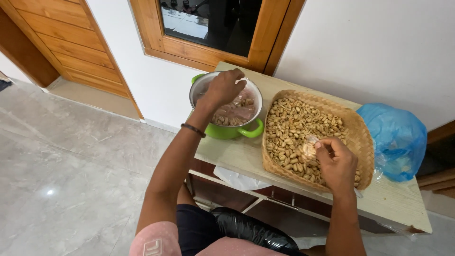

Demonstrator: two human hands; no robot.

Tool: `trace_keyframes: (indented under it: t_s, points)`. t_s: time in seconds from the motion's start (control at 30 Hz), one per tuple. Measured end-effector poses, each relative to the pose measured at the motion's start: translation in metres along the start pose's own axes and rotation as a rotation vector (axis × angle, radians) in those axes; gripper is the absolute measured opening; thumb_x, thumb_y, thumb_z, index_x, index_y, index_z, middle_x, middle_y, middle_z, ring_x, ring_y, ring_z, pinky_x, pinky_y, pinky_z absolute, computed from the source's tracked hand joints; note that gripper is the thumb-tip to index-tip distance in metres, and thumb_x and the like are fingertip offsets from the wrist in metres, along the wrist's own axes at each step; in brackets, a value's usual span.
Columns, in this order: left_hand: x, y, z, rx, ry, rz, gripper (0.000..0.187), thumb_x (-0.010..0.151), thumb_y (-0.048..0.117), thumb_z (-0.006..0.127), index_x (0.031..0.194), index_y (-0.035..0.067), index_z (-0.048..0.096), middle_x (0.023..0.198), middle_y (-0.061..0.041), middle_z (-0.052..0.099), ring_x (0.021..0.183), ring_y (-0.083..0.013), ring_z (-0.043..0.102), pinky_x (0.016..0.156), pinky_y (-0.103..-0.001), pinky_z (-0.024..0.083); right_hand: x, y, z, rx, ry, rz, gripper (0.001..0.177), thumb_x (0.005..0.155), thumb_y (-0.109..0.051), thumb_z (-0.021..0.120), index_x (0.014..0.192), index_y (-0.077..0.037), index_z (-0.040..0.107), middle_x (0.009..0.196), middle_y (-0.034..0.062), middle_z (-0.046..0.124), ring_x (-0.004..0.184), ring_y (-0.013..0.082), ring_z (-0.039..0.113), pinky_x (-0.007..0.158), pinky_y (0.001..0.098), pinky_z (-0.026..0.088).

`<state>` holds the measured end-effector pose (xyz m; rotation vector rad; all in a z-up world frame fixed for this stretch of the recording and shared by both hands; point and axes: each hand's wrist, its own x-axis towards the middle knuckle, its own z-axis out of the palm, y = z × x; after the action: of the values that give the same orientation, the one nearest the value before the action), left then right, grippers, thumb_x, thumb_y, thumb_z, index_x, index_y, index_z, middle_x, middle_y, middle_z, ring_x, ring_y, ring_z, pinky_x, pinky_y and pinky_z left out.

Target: Packaging peanuts into small plastic bags using a spoon and placing them in a green pot.

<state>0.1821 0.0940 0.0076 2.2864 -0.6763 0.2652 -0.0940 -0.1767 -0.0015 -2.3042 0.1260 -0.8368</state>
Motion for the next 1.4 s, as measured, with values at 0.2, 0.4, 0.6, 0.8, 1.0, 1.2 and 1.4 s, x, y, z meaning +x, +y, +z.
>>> trace_keyframes:
  t_s: [0.2, 0.4, 0.6, 0.8, 1.0, 1.2, 1.4]
  points:
    - [0.01, -0.002, -0.013, 0.195, -0.219, -0.003, 0.037, 0.097, 0.024, 0.061, 0.127, 0.005, 0.07, 0.118, -0.021, 0.073, 0.113, -0.0422, 0.069, 0.097, -0.058, 0.055, 0.001, -0.013, -0.002, 0.205, 0.028, 0.126, 0.012, 0.108, -0.011, 0.065, 0.102, -0.004, 0.071, 0.055, 0.0116, 0.059, 0.048, 0.0185, 0.052, 0.048, 0.0303, 0.042]
    - [0.043, -0.03, 0.03, 0.45, -0.364, -0.01, 0.047, 0.093, 0.05, 0.058, 0.118, 0.014, 0.075, 0.111, -0.014, 0.076, 0.108, -0.0385, 0.071, 0.091, -0.067, 0.052, 0.021, -0.044, -0.002, 0.453, -0.052, 0.149, 0.014, 0.108, -0.007, 0.06, 0.111, 0.006, 0.062, 0.082, 0.0172, 0.062, 0.062, 0.0235, 0.068, 0.045, 0.0247, 0.051]
    - [0.042, -0.021, 0.019, 0.498, -0.374, 0.061, 0.05, 0.091, 0.051, 0.059, 0.109, 0.009, 0.078, 0.109, -0.014, 0.073, 0.111, -0.0366, 0.068, 0.095, -0.06, 0.054, 0.066, -0.076, 0.012, 0.421, -0.13, 0.113, 0.017, 0.107, -0.005, 0.062, 0.113, 0.011, 0.062, 0.087, 0.0227, 0.067, 0.071, 0.0302, 0.073, 0.054, 0.0313, 0.06]
    - [0.032, -0.025, 0.013, 0.366, -0.353, 0.076, 0.04, 0.09, 0.045, 0.063, 0.101, 0.01, 0.08, 0.093, -0.011, 0.075, 0.101, -0.0343, 0.073, 0.094, -0.056, 0.057, 0.113, -0.102, 0.049, 0.193, -0.168, 0.026, 0.01, 0.104, -0.012, 0.066, 0.104, -0.002, 0.07, 0.072, 0.0148, 0.072, 0.056, 0.0237, 0.072, 0.044, 0.0263, 0.056]
    - [0.011, 0.002, -0.02, 0.243, -0.509, -0.02, 0.046, 0.086, 0.046, 0.063, 0.114, 0.011, 0.074, 0.11, -0.017, 0.074, 0.113, -0.0398, 0.069, 0.099, -0.057, 0.052, 0.15, -0.096, 0.102, 0.036, -0.231, -0.007, 0.015, 0.103, -0.014, 0.058, 0.111, -0.008, 0.069, 0.071, 0.013, 0.074, 0.06, 0.0245, 0.073, 0.053, 0.033, 0.058]
    - [0.009, 0.009, -0.044, 0.116, -0.505, -0.055, 0.052, 0.083, 0.042, 0.063, 0.126, 0.013, 0.069, 0.119, -0.016, 0.074, 0.119, -0.0406, 0.067, 0.103, -0.053, 0.052, 0.172, -0.079, 0.169, 0.054, -0.373, -0.096, 0.024, 0.102, -0.012, 0.055, 0.123, -0.014, 0.068, 0.079, 0.0172, 0.076, 0.066, 0.0244, 0.076, 0.059, 0.0309, 0.061]
    - [0.009, 0.002, -0.039, 0.148, -0.427, -0.102, 0.044, 0.078, 0.046, 0.063, 0.107, 0.019, 0.082, 0.107, -0.016, 0.078, 0.109, -0.0418, 0.071, 0.097, -0.052, 0.056, 0.189, -0.068, 0.199, -0.093, -0.408, -0.075, 0.023, 0.102, -0.019, 0.054, 0.114, -0.019, 0.075, 0.063, 0.0056, 0.073, 0.069, 0.0236, 0.077, 0.071, 0.0372, 0.06]
